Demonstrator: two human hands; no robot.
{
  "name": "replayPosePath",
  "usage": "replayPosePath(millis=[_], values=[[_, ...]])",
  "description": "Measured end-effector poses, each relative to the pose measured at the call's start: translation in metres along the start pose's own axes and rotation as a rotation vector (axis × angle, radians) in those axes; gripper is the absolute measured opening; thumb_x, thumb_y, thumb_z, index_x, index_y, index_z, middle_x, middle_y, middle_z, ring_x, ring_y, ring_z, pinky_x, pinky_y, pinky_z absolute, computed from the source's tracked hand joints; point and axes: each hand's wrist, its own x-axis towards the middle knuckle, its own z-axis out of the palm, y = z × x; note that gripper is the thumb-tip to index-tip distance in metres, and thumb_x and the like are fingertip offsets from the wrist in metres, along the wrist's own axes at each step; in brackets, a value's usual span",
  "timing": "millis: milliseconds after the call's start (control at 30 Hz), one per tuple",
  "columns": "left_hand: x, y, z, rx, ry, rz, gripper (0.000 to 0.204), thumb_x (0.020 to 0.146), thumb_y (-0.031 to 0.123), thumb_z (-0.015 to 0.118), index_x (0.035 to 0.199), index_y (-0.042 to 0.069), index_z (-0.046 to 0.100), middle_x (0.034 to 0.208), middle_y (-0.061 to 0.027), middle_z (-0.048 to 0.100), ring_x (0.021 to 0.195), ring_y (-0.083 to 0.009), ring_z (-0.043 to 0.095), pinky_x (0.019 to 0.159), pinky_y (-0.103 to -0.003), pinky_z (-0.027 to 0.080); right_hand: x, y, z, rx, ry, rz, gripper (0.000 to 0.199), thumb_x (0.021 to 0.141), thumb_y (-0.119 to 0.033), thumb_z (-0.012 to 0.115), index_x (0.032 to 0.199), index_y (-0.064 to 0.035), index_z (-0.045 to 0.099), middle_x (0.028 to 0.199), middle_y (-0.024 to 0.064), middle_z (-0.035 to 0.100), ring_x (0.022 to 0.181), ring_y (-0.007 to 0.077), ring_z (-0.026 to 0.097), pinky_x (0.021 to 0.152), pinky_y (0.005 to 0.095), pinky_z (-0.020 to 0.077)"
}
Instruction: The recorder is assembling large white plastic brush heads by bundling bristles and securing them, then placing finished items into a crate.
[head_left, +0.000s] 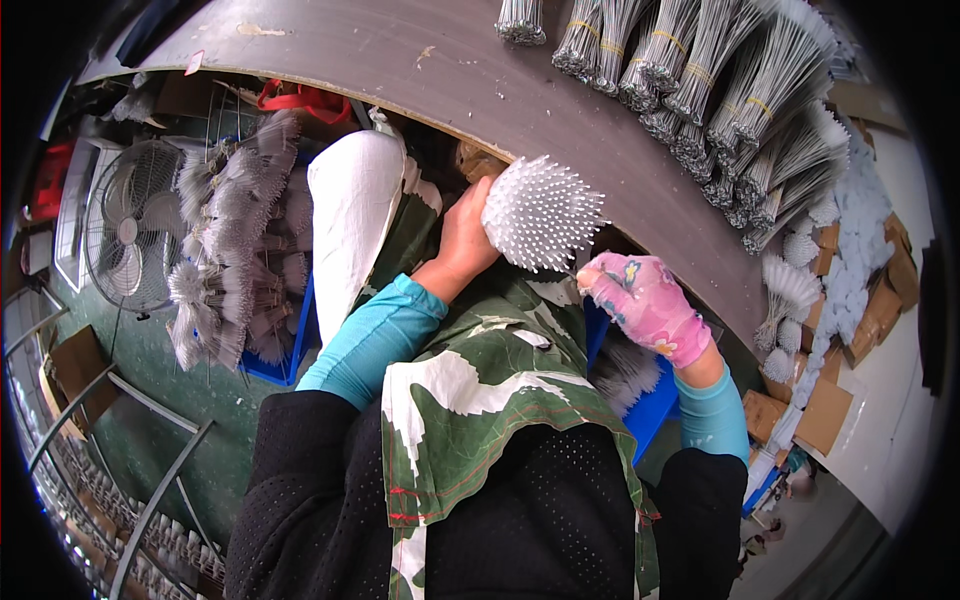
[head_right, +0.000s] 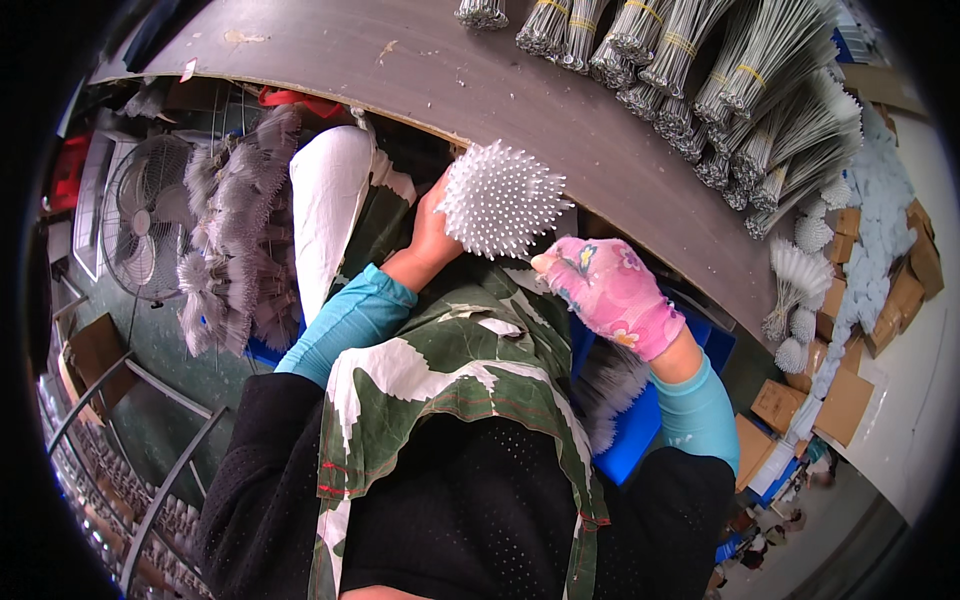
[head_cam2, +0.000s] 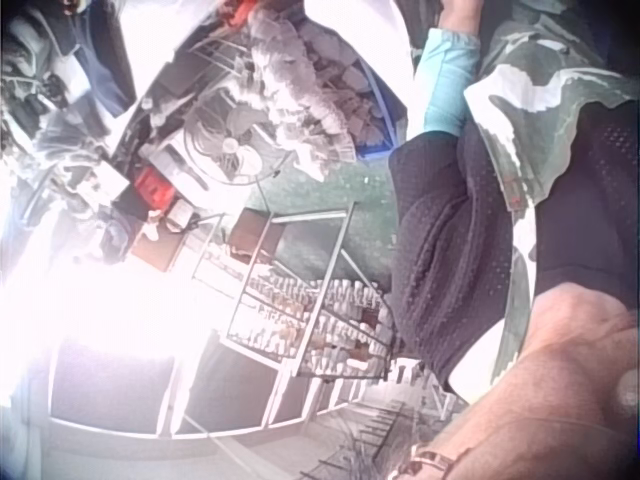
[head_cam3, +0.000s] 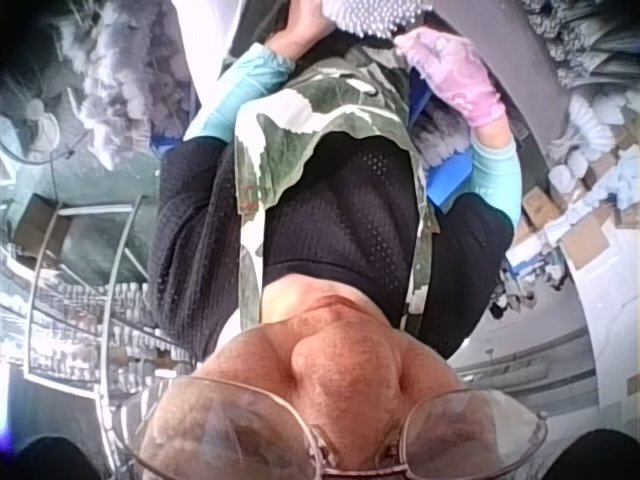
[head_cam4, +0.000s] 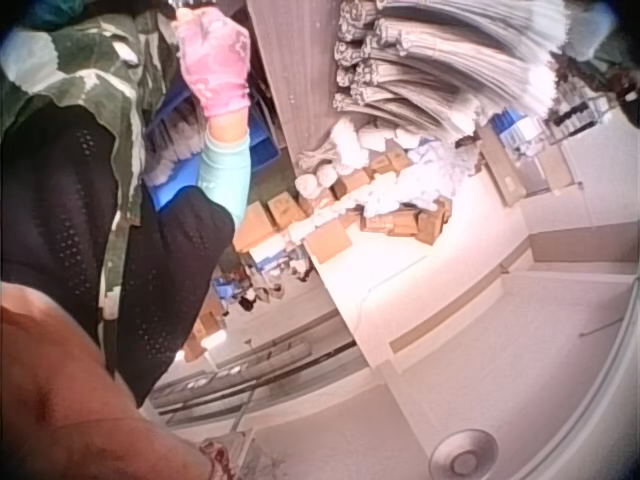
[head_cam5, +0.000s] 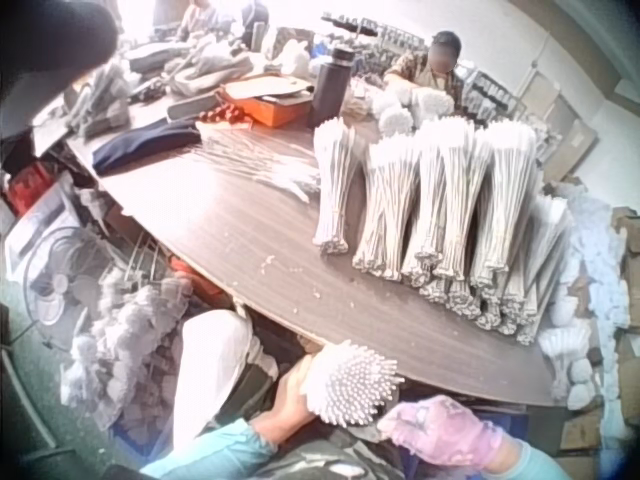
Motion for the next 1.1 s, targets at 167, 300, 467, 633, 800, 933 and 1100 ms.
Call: replayPosePath(millis=[167,300,467,633,800,933,1100], values=[[-0.004,-0.026,0.012,-0.25,-0.016,-0.116,0.04,0.074,0.013,0.068,0.109,0.004,0.052,0.098,-0.0165,0.06,0.09,-0.0336,0.06,0.075,-0.037,0.048,0.001,0.001,-0.002,0.114,-0.038,0.024,0.027,0.089,-0.027,0.056,0.085,-0.0006,0.059,0.067,0.0118,0.058,0.06,0.0238,0.054,0.061,0.0332,0.0425],[0.0,-0.012,0.01,-0.638,-0.092,-0.28,0.044,0.079,0.011,0.066,0.119,0.004,0.049,0.11,-0.0105,0.061,0.1,-0.018,0.059,0.087,-0.03,0.045,0.0,0.004,-0.007,0.27,-0.033,0.065,0.026,0.09,-0.023,0.057,0.097,0.002,0.06,0.078,0.0003,0.058,0.069,0.007,0.05,0.063,0.0204,0.0412],[0.0,-0.014,0.01,-0.474,-0.189,-0.211,0.046,0.081,0.009,0.065,0.123,0.003,0.047,0.116,-0.009,0.058,0.105,-0.0169,0.056,0.092,-0.029,0.042,0.005,0.023,-0.009,0.395,0.17,-0.016,0.024,0.089,-0.02,0.058,0.102,0.0001,0.059,0.076,-0.0012,0.057,0.066,0.0056,0.051,0.06,0.0188,0.0415],[0.0,-0.01,0.004,-0.656,-0.185,-0.38,0.047,0.081,0.008,0.064,0.125,0.002,0.048,0.119,-0.0077,0.058,0.106,-0.0148,0.055,0.094,-0.028,0.042,0.017,0.019,-0.013,0.609,0.235,0.197,0.021,0.091,-0.022,0.055,0.101,-0.004,0.062,0.076,-0.0041,0.055,0.063,0.0022,0.046,0.055,0.0164,0.0369],[-0.001,-0.005,0.0,-0.435,-0.188,-0.284,0.04,0.082,0.008,0.063,0.12,0.002,0.053,0.115,-0.0072,0.061,0.103,-0.0139,0.056,0.091,-0.028,0.044,0.029,0.027,-0.001,0.604,0.321,0.088,0.026,0.092,-0.024,0.055,0.107,-0.0031,0.06,0.073,-0.0024,0.055,0.055,0.0029,0.043,0.047,0.0179,0.0332],[-0.002,-0.009,-0.001,-0.422,-0.196,-0.337,0.035,0.082,0.011,0.062,0.116,0.003,0.056,0.11,-0.0084,0.064,0.099,-0.0155,0.059,0.087,-0.029,0.046,0.033,0.027,-0.001,0.505,0.363,0.008,0.028,0.092,-0.023,0.055,0.11,-0.0021,0.059,0.079,0.0,0.058,0.058,0.0044,0.045,0.049,0.0181,0.0351],[-0.002,-0.006,-0.004,-0.243,-0.182,-0.227,0.036,0.08,0.015,0.064,0.114,0.005,0.057,0.107,-0.011,0.064,0.097,-0.0221,0.062,0.083,-0.03,0.047,0.043,0.024,-0.008,0.441,0.438,-0.071,0.031,0.092,-0.026,0.054,0.11,-0.0011,0.06,0.082,0.0008,0.059,0.061,0.0041,0.045,0.053,0.0171,0.0355]])
